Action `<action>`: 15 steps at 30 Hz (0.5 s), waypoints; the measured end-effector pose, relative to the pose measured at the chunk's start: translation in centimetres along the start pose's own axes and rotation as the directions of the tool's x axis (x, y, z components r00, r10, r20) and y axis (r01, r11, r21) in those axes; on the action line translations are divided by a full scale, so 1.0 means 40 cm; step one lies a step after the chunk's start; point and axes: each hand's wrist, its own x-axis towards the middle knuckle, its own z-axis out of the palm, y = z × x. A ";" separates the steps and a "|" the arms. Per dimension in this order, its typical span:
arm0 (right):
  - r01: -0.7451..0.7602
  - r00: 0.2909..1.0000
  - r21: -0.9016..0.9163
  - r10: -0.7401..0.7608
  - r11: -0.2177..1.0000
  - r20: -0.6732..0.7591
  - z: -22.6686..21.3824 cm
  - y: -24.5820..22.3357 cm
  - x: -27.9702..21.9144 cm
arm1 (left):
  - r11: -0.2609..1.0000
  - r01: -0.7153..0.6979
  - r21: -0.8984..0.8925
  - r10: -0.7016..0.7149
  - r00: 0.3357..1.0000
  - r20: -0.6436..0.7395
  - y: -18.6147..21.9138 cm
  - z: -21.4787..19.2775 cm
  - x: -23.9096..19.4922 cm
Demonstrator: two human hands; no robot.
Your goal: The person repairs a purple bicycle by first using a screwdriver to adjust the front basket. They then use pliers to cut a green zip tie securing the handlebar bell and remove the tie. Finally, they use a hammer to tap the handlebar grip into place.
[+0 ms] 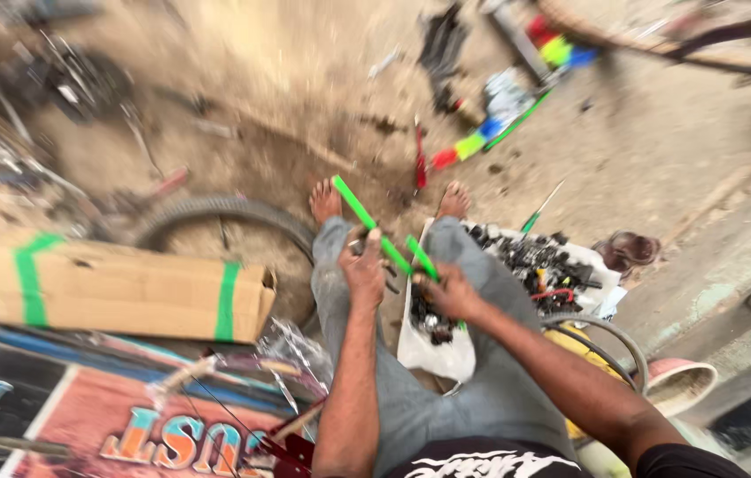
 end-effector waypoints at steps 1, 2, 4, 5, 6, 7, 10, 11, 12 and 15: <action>0.059 0.998 -0.004 -0.059 0.998 0.004 -0.024 -0.066 -0.065 | 0.999 -0.020 -0.031 0.020 1.000 0.015 0.078 0.024 -0.038; 0.117 0.993 -0.011 -0.117 0.993 0.009 -0.049 -0.130 -0.136 | 0.996 -0.091 0.002 0.091 0.994 0.057 0.162 0.047 -0.077; 0.261 0.964 0.025 -0.259 0.965 -0.054 -0.091 -0.248 -0.286 | 0.970 -0.230 0.072 0.219 0.966 0.141 0.330 0.056 -0.193; 0.339 0.936 0.064 -0.329 0.939 -0.127 -0.121 -0.299 -0.356 | 0.974 -0.224 -0.008 0.223 0.961 0.167 0.406 0.061 -0.245; 0.417 0.897 0.094 -0.393 0.904 -0.203 -0.153 -0.349 -0.416 | 0.973 -0.211 -0.088 0.225 0.955 0.192 0.475 0.079 -0.285; 0.111 0.965 0.220 -0.052 0.969 -0.259 -0.195 -0.392 -0.480 | 0.968 -0.194 -0.162 0.227 0.949 0.218 0.535 0.107 -0.328; 0.122 0.796 0.772 0.403 0.624 -0.451 -0.333 -0.483 -0.615 | 0.979 -0.157 -0.131 0.196 0.903 0.381 0.637 0.173 -0.464; 0.315 0.796 0.816 0.333 0.486 -0.505 -0.377 -0.495 -0.671 | 0.989 -0.101 -0.105 0.136 0.898 0.418 0.648 0.198 -0.498; 0.485 0.777 0.816 0.272 0.315 -0.568 -0.411 -0.507 -0.715 | 0.996 -0.044 -0.076 0.074 0.889 0.451 0.643 0.235 -0.525; 0.708 0.661 0.674 0.140 0.208 -0.738 -0.505 -0.509 -0.818 | 0.990 0.119 -0.073 -0.063 0.848 0.526 0.562 0.364 -0.569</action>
